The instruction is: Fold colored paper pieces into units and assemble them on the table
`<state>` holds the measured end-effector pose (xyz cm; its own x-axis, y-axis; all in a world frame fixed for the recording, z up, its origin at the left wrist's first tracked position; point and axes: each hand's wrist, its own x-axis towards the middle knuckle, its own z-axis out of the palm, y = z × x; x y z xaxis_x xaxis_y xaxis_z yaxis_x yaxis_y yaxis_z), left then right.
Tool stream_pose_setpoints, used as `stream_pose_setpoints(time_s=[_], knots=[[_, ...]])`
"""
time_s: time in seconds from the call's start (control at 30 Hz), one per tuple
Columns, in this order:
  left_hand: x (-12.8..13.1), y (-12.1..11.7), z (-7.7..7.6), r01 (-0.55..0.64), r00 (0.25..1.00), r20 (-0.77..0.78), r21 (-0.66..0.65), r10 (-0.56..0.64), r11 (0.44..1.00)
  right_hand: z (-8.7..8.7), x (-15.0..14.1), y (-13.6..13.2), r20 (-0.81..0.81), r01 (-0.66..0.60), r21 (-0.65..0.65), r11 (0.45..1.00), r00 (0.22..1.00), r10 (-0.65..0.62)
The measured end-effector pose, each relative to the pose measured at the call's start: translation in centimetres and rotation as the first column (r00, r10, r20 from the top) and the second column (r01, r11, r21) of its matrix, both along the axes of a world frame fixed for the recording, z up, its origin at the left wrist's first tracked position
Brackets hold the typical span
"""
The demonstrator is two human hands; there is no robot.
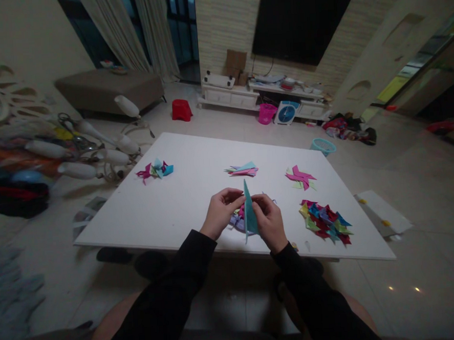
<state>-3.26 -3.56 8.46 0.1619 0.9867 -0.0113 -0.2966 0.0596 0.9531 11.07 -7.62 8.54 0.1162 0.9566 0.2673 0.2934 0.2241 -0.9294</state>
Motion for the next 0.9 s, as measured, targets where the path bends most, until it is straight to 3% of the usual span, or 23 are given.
stream_pose_setpoints(time_s=[0.3,0.43,0.57,0.9], knots=[[-0.2,0.1,-0.1,-0.063,0.998,-0.028,-0.049,0.061,0.997,-0.1,-0.6,-0.1,0.031,-0.029,-0.007,1.0,0.999,0.029],[-0.2,0.2,-0.4,-0.039,0.999,-0.01,-0.085,0.038,0.996,0.0,-0.6,-0.1,0.055,-0.023,-0.008,1.0,0.998,0.023],[-0.4,0.4,-0.2,-0.012,0.999,-0.054,-0.059,0.009,0.998,-0.1,-0.5,0.2,0.076,-0.005,-0.037,0.999,0.997,0.008],[-2.2,1.9,-0.4,-0.076,0.984,-0.163,0.014,0.077,0.997,0.7,0.7,-0.2,0.129,-0.088,-0.157,0.984,0.986,0.109]])
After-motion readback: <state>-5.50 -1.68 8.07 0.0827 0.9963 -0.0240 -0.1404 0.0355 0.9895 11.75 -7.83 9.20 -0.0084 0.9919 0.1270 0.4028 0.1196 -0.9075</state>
